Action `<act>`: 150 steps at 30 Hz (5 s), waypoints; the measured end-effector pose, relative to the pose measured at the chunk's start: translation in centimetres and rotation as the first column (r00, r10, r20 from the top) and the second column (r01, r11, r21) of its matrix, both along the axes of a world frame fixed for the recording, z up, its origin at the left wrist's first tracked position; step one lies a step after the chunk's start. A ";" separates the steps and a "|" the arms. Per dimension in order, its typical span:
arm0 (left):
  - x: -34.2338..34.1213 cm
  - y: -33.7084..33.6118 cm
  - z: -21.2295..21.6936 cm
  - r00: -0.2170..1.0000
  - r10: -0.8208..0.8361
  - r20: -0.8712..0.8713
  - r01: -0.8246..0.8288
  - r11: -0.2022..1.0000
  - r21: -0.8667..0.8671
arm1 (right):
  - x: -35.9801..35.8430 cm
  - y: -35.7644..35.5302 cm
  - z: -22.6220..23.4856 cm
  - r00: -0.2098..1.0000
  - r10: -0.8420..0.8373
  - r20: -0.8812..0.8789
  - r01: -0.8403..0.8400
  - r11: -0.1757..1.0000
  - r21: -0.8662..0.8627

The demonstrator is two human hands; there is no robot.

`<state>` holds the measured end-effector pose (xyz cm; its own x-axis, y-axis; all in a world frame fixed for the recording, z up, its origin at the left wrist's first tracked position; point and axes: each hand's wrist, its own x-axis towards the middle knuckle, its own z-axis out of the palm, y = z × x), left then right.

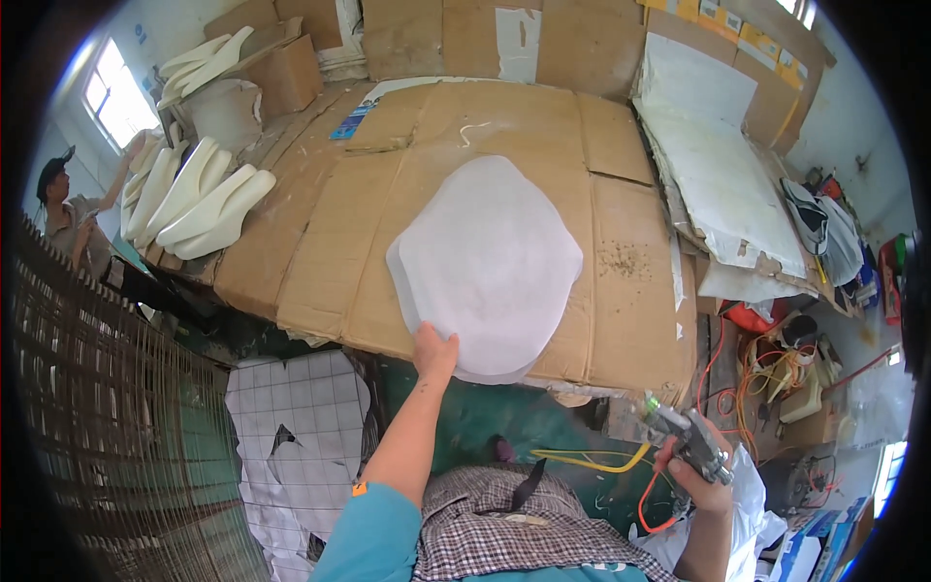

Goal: Apply adhesive spray to foam padding components and organize them.

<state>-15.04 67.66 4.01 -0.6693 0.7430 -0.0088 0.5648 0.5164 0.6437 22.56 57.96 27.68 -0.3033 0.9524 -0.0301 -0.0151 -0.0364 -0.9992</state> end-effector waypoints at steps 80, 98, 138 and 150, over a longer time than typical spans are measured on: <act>-26.1 -22.9 18.8 0.466 -0.553 0.691 -0.578 0.400 0.711 | -0.2 -5.8 1.8 0.968 -0.211 0.135 0.210 0.977 0.019; -14.4 -21.3 21.6 0.378 -0.573 0.727 -0.658 0.386 0.647 | -4.8 -1.3 0.3 0.993 -0.113 0.011 0.113 0.993 0.021; -10.8 -18.1 22.0 0.486 -0.435 0.758 -0.629 0.427 0.649 | 2.0 -1.6 0.9 0.976 -0.199 0.087 0.200 0.980 -0.003; -6.6 -16.7 24.0 0.589 -0.209 0.781 -0.684 0.386 0.619 | 2.3 6.5 -2.8 0.990 -0.077 0.122 0.065 0.993 0.096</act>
<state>-21.59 50.98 28.00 -0.8983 0.4348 -0.0629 -0.2978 -0.4974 0.8148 24.86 64.42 24.92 -0.2344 0.9718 0.0252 0.1108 0.0524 -0.9925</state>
